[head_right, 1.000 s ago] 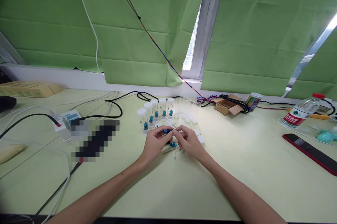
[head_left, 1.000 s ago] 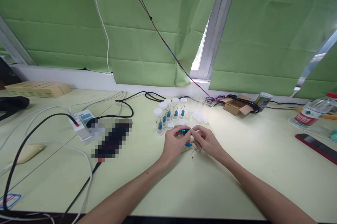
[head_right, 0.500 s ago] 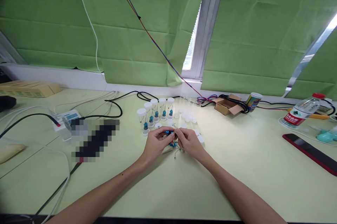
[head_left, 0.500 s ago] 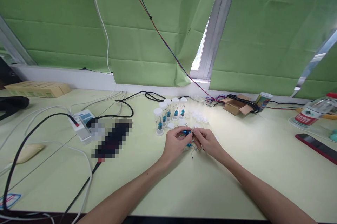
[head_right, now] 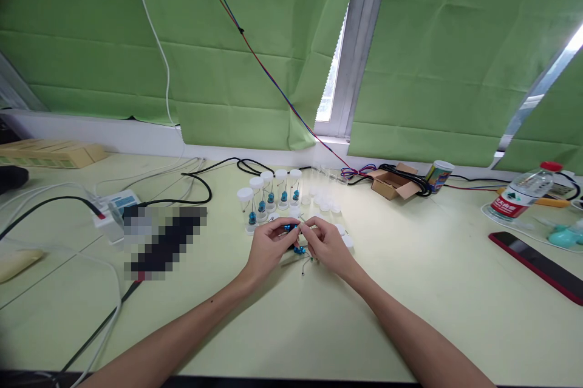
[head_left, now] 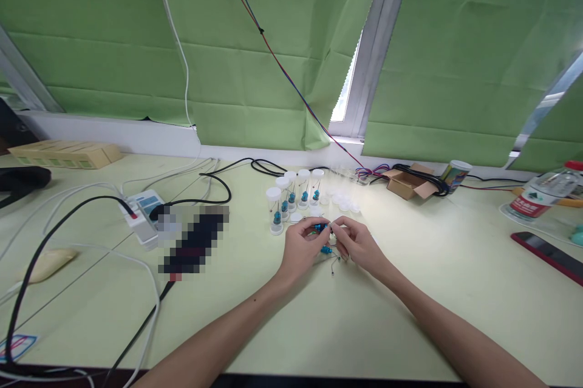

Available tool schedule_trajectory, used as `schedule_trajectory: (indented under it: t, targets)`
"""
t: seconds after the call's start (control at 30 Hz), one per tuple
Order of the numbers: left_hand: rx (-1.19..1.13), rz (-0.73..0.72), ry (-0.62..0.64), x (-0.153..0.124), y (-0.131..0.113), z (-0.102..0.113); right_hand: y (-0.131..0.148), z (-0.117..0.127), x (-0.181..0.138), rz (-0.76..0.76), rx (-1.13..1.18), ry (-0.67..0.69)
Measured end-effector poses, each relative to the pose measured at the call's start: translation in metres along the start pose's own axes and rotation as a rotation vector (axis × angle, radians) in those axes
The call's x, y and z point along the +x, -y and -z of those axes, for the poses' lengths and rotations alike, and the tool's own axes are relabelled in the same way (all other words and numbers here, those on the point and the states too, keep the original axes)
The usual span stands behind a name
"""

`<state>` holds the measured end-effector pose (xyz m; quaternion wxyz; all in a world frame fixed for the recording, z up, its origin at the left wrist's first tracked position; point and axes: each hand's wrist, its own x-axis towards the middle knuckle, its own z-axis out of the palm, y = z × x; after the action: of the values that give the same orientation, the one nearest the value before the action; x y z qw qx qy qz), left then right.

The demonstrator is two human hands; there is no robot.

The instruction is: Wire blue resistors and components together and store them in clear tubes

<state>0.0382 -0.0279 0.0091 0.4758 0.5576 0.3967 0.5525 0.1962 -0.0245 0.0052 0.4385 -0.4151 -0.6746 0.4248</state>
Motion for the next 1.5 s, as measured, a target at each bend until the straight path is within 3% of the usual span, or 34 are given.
schedule_trajectory:
  t: [0.6,1.0,1.5]
  targets:
    - [-0.009,-0.016,0.074,-0.001,0.001,0.0,-0.004,-0.001,0.001,0.019,-0.044,-0.015]
    - [-0.012,0.004,0.047,0.0,-0.002,-0.002,-0.008,0.0,0.003,0.018,-0.059,-0.064]
    - [-0.002,0.01,0.033,0.0,-0.001,-0.001,-0.004,0.001,0.0,0.016,0.0,-0.009]
